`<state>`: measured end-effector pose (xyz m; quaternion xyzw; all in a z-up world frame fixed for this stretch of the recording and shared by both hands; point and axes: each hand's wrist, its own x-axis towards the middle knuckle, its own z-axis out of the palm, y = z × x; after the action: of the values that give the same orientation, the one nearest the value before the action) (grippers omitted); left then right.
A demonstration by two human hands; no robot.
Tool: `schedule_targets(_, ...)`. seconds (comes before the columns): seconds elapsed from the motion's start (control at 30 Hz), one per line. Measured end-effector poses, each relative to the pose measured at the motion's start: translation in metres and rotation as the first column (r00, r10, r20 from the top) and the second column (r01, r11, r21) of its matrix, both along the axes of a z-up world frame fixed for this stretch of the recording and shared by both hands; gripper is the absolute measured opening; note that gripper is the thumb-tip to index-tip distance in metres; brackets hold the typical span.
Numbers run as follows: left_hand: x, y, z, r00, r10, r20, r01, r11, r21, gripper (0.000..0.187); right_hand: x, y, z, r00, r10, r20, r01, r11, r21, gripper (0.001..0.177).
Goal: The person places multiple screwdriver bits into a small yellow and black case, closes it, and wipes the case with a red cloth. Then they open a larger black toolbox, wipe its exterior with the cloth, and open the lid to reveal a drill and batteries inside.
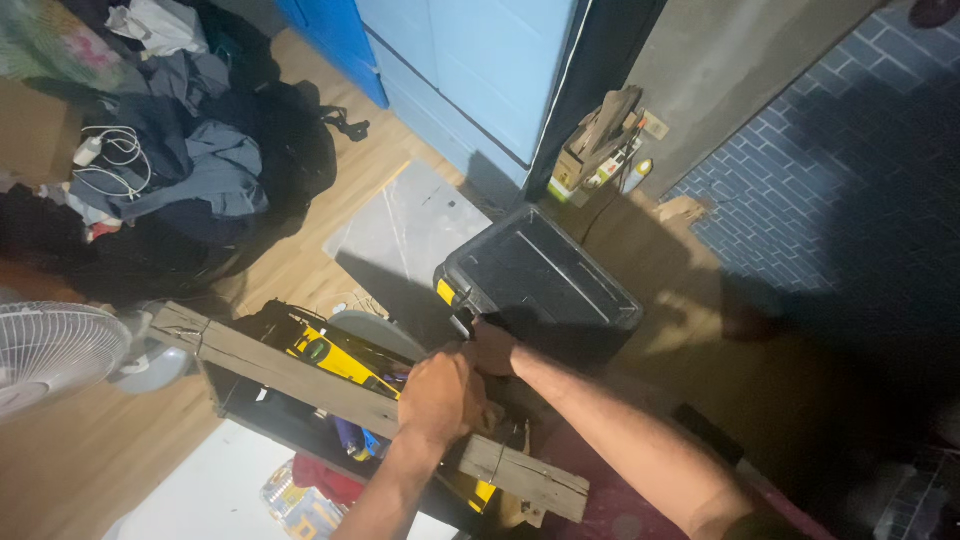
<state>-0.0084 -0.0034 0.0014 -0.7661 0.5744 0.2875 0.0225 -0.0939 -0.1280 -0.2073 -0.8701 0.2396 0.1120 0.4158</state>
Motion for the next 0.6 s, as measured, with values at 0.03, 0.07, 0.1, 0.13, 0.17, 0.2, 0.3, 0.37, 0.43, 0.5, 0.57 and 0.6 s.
schedule_targets(0.03, 0.0, 0.0, 0.0, 1.0, 0.017, -0.01, -0.017, 1.0, -0.023, 0.043, -0.003, 0.001, 0.004, 0.972, -0.225, -0.067, 0.233, 0.957, 0.173, 0.066)
schedule_targets(0.07, 0.0, 0.001, 0.001, 0.999, 0.033, -0.018, -0.033, 0.998, -0.046, 0.043, -0.004, 0.001, 0.009, 0.963, -0.247, -0.109, 0.263, 0.947, 0.186, 0.071)
schedule_targets(0.1, 0.0, 0.001, 0.002, 1.0, 0.02, 0.006, -0.02, 0.999, -0.028, 0.046, -0.004, 0.001, 0.016, 0.952, -0.267, -0.151, 0.294, 0.935, 0.197, 0.076)
schedule_targets(0.13, 0.0, 0.0, 0.003, 1.0, 0.006, 0.03, -0.006, 1.0, -0.01, 0.049, -0.004, 0.0, 0.023, 0.938, -0.289, -0.193, 0.326, 0.923, 0.205, 0.082)
schedule_targets(0.17, 0.0, -0.001, 0.004, 0.999, -0.008, 0.053, 0.008, 1.0, 0.008, 0.052, -0.005, 0.0, 0.029, 0.937, -0.298, -0.184, 0.332, 0.922, 0.198, 0.08)
schedule_targets(0.2, 0.0, -0.001, 0.007, 0.999, 0.001, 0.046, -0.002, 1.0, 0.006, 0.05, -0.007, 0.001, 0.035, 0.936, -0.306, -0.176, 0.337, 0.922, 0.192, 0.078)
schedule_targets(0.3, -0.002, 0.001, 0.015, 0.997, 0.07, -0.042, -0.075, 0.992, -0.104, 0.034, -0.009, 0.001, 0.044, 0.933, -0.324, -0.158, 0.348, 0.924, 0.157, 0.08)
schedule_targets(0.37, -0.003, 0.002, 0.017, 0.969, 0.147, -0.197, -0.201, 0.934, -0.294, 0.019, -0.009, 0.001, 0.041, 0.934, -0.331, -0.134, 0.35, 0.924, 0.155, 0.079)
schedule_targets(0.43, 0.0, -0.003, 0.01, 0.941, 0.185, -0.283, -0.264, 0.925, -0.273, 0.024, -0.011, 0.003, 0.033, 0.937, -0.335, -0.101, 0.348, 0.92, 0.179, 0.075)
schedule_targets(0.5, 0.01, -0.016, -0.008, 0.938, 0.206, -0.278, -0.278, 0.928, -0.25, 0.03, -0.007, 0.002, 0.025, 0.932, -0.34, -0.125, 0.356, 0.923, 0.144, 0.065)
schedule_targets(0.57, 0.025, -0.038, -0.041, 0.958, 0.21, -0.195, -0.251, 0.942, -0.222, 0.042, -0.01, 0.008, 0.019, 0.935, -0.35, -0.066, 0.356, 0.924, 0.138, 0.059)
schedule_targets(0.6, 0.035, -0.048, -0.059, 0.966, 0.184, -0.179, -0.227, 0.939, -0.257, 0.048, -0.011, 0.01, 0.019, 0.935, -0.355, 0.011, 0.35, 0.925, 0.147, 0.059)
